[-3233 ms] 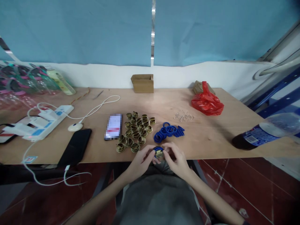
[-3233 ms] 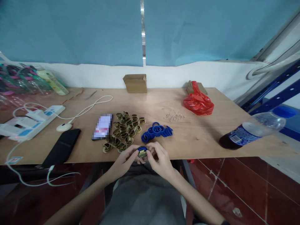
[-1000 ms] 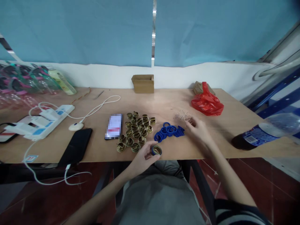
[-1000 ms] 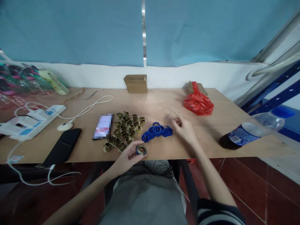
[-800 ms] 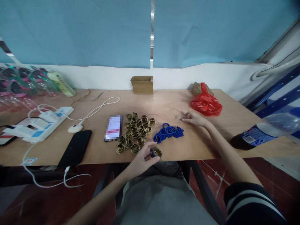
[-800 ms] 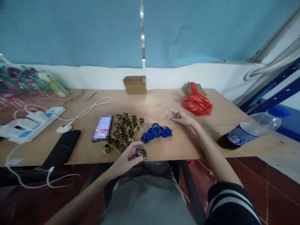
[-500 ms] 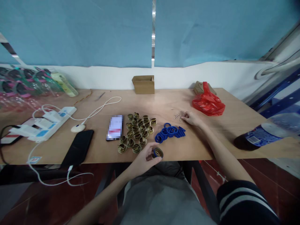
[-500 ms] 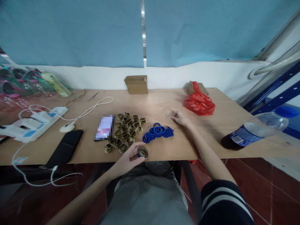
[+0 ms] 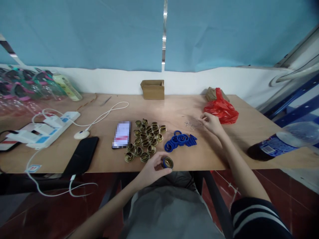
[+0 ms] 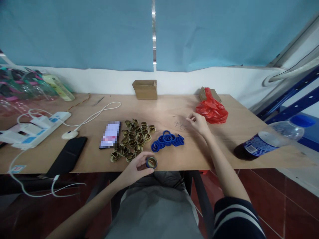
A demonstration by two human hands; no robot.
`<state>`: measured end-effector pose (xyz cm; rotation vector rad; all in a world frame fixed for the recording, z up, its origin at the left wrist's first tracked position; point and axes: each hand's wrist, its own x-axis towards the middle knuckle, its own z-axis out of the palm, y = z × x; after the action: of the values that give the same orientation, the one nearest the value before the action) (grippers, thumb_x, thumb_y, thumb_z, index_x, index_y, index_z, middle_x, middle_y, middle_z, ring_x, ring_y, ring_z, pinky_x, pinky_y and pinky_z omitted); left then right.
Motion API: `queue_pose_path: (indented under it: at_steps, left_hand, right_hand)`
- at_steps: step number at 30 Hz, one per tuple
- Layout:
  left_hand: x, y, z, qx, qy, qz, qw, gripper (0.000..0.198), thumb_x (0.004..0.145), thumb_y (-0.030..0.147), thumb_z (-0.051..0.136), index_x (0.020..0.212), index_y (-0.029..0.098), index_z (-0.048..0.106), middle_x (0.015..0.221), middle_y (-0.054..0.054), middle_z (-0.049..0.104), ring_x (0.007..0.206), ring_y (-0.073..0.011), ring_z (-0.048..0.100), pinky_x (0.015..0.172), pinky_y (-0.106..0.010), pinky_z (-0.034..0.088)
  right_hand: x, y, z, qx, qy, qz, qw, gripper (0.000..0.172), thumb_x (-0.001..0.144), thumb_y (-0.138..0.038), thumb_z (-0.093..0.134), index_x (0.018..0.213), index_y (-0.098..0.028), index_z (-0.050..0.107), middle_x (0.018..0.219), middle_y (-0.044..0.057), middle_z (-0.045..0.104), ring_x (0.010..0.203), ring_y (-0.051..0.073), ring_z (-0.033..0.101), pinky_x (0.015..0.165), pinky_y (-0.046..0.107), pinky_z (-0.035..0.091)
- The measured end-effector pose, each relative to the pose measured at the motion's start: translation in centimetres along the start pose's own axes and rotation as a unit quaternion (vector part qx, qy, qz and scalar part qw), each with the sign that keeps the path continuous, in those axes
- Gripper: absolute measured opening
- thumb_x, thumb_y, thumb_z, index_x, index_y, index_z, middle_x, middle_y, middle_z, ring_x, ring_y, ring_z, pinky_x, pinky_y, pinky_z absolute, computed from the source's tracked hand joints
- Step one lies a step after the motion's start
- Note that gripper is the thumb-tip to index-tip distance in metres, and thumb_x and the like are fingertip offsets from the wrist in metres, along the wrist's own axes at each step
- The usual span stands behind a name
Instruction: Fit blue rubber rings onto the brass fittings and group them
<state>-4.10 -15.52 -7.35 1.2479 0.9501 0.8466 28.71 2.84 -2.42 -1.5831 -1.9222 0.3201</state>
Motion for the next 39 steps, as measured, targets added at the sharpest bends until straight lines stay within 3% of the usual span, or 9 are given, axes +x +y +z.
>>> queue_pose_path:
  at_steps: [4,7,15,18,21,24,27,33,39]
  left_hand:
    - [0.1,-0.3,-0.1,-0.004,-0.006,0.003,1.0,0.043,0.073,0.018,0.081,0.112,0.019,0.065,0.104,-0.005,0.073,0.101,-0.0205,0.068,0.091,-0.034,0.051]
    - [0.1,-0.7,-0.1,-0.023,-0.005,0.021,1.0,0.048,0.071,0.017,0.084,0.115,0.019,0.065,0.104,-0.005,0.073,0.1,-0.0202,0.068,0.089,-0.032,0.052]
    - [-0.4,-1.2,0.4,0.04,0.071,0.097,0.992,0.044,0.071,0.022,0.087,0.109,0.021,0.066,0.099,-0.003,0.073,0.094,-0.0199,0.07,0.087,-0.033,0.056]
    - [-0.6,-1.2,0.4,0.052,0.086,0.135,0.986,0.043,0.074,0.023,0.086,0.11,0.022,0.064,0.101,-0.004,0.072,0.094,-0.0197,0.071,0.082,-0.031,0.057]
    - [-0.7,-1.2,0.4,0.078,0.099,0.184,0.975,0.04,0.073,0.02,0.086,0.108,0.022,0.064,0.106,-0.004,0.069,0.097,-0.0196,0.07,0.083,-0.031,0.058]
    - [-0.7,-1.2,0.5,0.107,0.1,0.204,0.968,0.039,0.073,0.017,0.085,0.107,0.022,0.065,0.107,-0.005,0.068,0.096,-0.02,0.071,0.082,-0.031,0.058]
    - [-0.8,-1.0,0.7,0.123,0.095,0.205,0.966,0.039,0.074,0.014,0.082,0.108,0.022,0.065,0.109,-0.006,0.068,0.096,-0.0207,0.071,0.08,-0.031,0.058]
    - [-1.0,-0.9,0.8,0.149,0.085,0.203,0.964,0.039,0.077,0.016,0.082,0.111,0.023,0.065,0.111,-0.007,0.068,0.099,-0.0218,0.071,0.079,-0.032,0.059]
    - [-1.2,-0.6,0.8,0.183,0.076,0.209,0.958,0.039,0.079,0.018,0.082,0.113,0.025,0.065,0.112,-0.006,0.068,0.1,-0.0216,0.07,0.081,-0.032,0.058]
  right_hand:
    - [-3.1,-3.0,-1.5,0.175,0.041,-0.04,0.983,0.038,0.089,-0.058,0.066,0.082,-0.021,0.057,0.068,0.004,0.066,0.059,0.019,0.065,0.06,0.031,0.051]
    - [-7.0,-6.3,-1.7,0.205,0.023,-0.042,0.978,0.036,0.091,-0.056,0.067,0.084,-0.02,0.066,0.068,0.003,0.067,0.061,0.018,0.065,0.063,0.031,0.052]
    - [-15.4,-12.6,2.2,0.341,-0.099,-0.089,0.93,0.026,0.093,-0.042,0.071,0.08,-0.02,0.075,0.091,0.007,0.068,0.082,0.017,0.064,0.071,0.029,0.05]
    - [-16.6,-12.8,4.1,0.397,-0.137,-0.027,0.907,0.028,0.089,-0.045,0.075,0.078,-0.019,0.073,0.075,0.001,0.057,0.063,0.012,0.052,0.056,0.024,0.04]
    - [-17.3,-12.4,5.6,0.494,-0.223,0.075,0.837,0.031,0.093,-0.048,0.069,0.083,-0.019,0.065,0.054,-0.007,0.048,0.043,0.007,0.038,0.045,0.022,0.029]
    - [-17.6,-12.1,6.8,0.584,-0.264,0.143,0.754,0.036,0.094,-0.052,0.068,0.083,-0.019,0.059,0.054,-0.006,0.055,0.041,0.007,0.044,0.044,0.02,0.035]
    - [-17.8,-12.1,7.5,0.624,-0.274,0.174,0.711,0.037,0.089,-0.051,0.074,0.082,-0.018,0.059,0.059,-0.005,0.058,0.048,0.008,0.051,0.048,0.019,0.043]
    - [-17.8,-12.3,8.0,0.654,-0.276,0.2,0.675,0.037,0.084,-0.047,0.081,0.081,-0.017,0.06,0.063,-0.005,0.056,0.051,0.006,0.05,0.052,0.018,0.047]
    - [-17.8,-12.5,8.1,0.651,-0.271,0.191,0.683,0.035,0.085,-0.046,0.081,0.082,-0.017,0.06,0.064,-0.005,0.054,0.053,0.006,0.046,0.052,0.017,0.043]
